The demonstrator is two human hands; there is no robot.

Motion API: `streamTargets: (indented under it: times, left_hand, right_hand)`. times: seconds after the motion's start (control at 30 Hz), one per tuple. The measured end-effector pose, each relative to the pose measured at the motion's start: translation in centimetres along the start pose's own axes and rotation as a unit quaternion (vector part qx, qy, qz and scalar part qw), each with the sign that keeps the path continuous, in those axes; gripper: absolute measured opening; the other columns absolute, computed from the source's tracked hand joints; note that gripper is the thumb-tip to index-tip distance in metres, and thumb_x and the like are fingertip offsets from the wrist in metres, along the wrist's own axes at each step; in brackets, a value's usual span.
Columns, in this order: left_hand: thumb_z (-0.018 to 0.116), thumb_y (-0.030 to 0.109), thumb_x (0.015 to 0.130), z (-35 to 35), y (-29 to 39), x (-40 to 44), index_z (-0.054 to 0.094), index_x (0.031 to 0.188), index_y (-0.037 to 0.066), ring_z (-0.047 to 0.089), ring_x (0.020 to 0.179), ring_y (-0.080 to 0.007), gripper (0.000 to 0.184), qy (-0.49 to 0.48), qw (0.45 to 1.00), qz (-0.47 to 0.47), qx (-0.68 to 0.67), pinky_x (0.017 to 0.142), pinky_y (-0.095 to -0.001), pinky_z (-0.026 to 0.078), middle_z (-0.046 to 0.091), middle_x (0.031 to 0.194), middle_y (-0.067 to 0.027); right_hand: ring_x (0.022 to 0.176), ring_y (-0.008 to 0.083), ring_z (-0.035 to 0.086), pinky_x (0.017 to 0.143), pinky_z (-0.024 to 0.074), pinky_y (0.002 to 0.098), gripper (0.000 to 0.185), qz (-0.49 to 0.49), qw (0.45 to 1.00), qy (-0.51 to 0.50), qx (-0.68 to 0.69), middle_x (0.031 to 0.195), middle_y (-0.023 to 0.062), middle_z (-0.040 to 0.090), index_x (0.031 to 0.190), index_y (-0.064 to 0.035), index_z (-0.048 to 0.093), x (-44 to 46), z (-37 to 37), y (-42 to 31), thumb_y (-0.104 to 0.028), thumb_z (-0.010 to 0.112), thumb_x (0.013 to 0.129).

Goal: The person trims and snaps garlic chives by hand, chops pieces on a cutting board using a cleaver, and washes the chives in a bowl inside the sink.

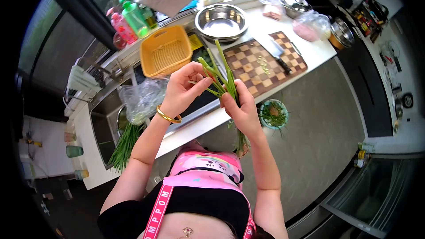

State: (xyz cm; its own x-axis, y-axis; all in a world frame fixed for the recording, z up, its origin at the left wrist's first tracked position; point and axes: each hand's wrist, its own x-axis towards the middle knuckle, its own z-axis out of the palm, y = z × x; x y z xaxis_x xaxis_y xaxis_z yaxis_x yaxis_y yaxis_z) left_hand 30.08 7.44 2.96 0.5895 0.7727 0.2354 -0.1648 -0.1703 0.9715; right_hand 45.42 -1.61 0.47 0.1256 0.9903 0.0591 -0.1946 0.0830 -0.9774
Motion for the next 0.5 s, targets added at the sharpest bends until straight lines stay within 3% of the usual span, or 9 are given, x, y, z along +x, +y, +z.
streamTargets:
  times: [0.13,0.27,0.3,0.37,0.4,0.43,0.5]
  left_hand:
    - [0.057,0.006,0.086,7.5,0.2,2.5,0.052,0.102,0.002,0.054,0.068,-0.0045,0.018,-0.04,0.996,-0.037,-0.068,0.052,-0.018,0.044,0.06,0.088,-0.0035]
    - [0.033,0.036,0.097,14.7,-1.9,5.2,0.051,0.106,0.003,0.052,0.064,-0.0086,0.039,-0.08,0.977,-0.096,-0.171,0.053,-0.0198,0.044,0.059,0.091,-0.0089]
    - [0.039,0.027,0.096,16.2,-2.4,5.7,0.052,0.105,0.003,0.053,0.065,-0.0079,0.029,-0.088,0.971,-0.108,-0.193,0.053,-0.0197,0.044,0.059,0.089,-0.0069]
    - [0.047,0.017,0.093,19.8,-3.1,6.6,0.054,0.102,0.002,0.053,0.067,-0.0068,0.019,-0.113,0.988,-0.059,-0.084,0.054,-0.02,0.044,0.059,0.085,-0.0043]
    - [0.054,0.009,0.088,21.1,-3.1,6.7,0.056,0.098,0.002,0.054,0.068,-0.0058,0.012,-0.123,0.985,-0.074,-0.09,0.053,-0.0199,0.044,0.059,0.083,-0.0024]
    - [0.061,0.008,0.083,22.1,-2.6,6.8,0.058,0.096,0.001,0.054,0.067,-0.0033,0.015,-0.131,0.984,-0.089,-0.085,0.052,-0.0177,0.042,0.06,0.082,-0.0006]
    - [0.062,0.008,0.082,24.2,-2.9,7.4,0.058,0.094,0.001,0.053,0.064,-0.0037,0.014,-0.147,0.981,-0.106,-0.067,0.05,-0.0174,0.041,0.059,0.081,-0.0006]
  right_hand:
    - [0.048,0.0012,0.037,0.041,0.0235,0.0148,0.019,-0.014,0.998,0.031,0.047,0.064,-0.0004,0.049,0.093,-0.0073,0.046,-3.0,-6.9,-1.8,-0.025,0.043,0.095]
    - [0.047,0.0018,0.035,0.041,0.0236,0.0156,0.027,-0.006,0.996,0.038,0.08,0.062,-0.001,0.048,0.093,-0.0072,0.048,-5.7,-14.0,-3.2,-0.032,0.039,0.096]
    - [0.047,0.0018,0.035,0.041,0.0236,0.0156,0.027,-0.005,0.995,0.045,0.083,0.062,-0.001,0.048,0.093,-0.0072,0.048,-6.3,-15.2,-3.4,-0.032,0.039,0.096]
    - [0.046,0.0021,0.035,0.041,0.0234,0.0159,0.029,0.012,0.995,0.041,0.091,0.061,-0.0011,0.048,0.093,-0.0072,0.049,-7.3,-17.8,-4.3,-0.034,0.038,0.096]
    - [0.045,0.0023,0.035,0.04,0.0231,0.0164,0.031,0.016,0.994,0.039,0.096,0.06,-0.0008,0.048,0.092,-0.0065,0.049,-7.6,-18.9,-4.1,-0.035,0.037,0.096]
    - [0.045,0.0023,0.035,0.04,0.0231,0.0164,0.031,0.017,0.995,0.04,0.095,0.06,-0.0008,0.048,0.092,-0.0065,0.049,-7.9,-19.7,-4.2,-0.035,0.037,0.096]
    - [0.044,0.0026,0.034,0.038,0.0226,0.0171,0.034,0.013,0.993,0.05,0.105,0.06,-0.0005,0.047,0.091,-0.0057,0.049,-8.7,-21.4,-4.3,-0.036,0.036,0.097]
